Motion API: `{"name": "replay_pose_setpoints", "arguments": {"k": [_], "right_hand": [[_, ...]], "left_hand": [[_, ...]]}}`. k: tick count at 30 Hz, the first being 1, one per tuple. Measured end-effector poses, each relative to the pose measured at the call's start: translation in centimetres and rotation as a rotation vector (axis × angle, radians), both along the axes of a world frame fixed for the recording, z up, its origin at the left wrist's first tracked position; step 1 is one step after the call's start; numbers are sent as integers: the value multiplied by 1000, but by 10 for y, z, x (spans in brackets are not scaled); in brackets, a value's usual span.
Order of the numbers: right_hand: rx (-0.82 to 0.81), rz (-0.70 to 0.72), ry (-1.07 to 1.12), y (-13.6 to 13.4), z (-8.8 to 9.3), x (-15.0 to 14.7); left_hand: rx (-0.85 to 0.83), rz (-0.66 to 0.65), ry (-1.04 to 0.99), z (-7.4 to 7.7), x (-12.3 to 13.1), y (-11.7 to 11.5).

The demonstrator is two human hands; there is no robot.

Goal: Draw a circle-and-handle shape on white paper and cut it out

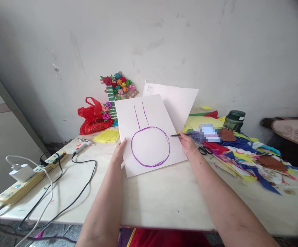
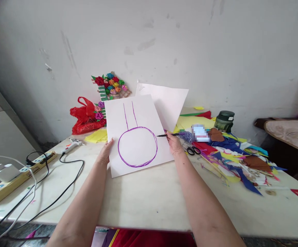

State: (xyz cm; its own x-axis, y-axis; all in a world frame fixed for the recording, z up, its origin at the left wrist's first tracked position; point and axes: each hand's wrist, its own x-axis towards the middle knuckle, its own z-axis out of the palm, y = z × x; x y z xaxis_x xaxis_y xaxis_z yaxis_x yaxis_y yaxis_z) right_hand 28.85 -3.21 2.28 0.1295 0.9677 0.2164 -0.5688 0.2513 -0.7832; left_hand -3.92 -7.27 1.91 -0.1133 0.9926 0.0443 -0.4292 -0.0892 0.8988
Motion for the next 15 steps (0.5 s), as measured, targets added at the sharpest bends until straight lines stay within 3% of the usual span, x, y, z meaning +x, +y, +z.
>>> {"name": "replay_pose_setpoints", "arguments": {"k": [5, 15], "right_hand": [[5, 35, 15, -4, 0, -6], [35, 10, 10, -3, -4, -9]], "left_hand": [[-52, -14, -123, -2, -4, -2], [-79, -49, -60, -11, -8, -3]]}}
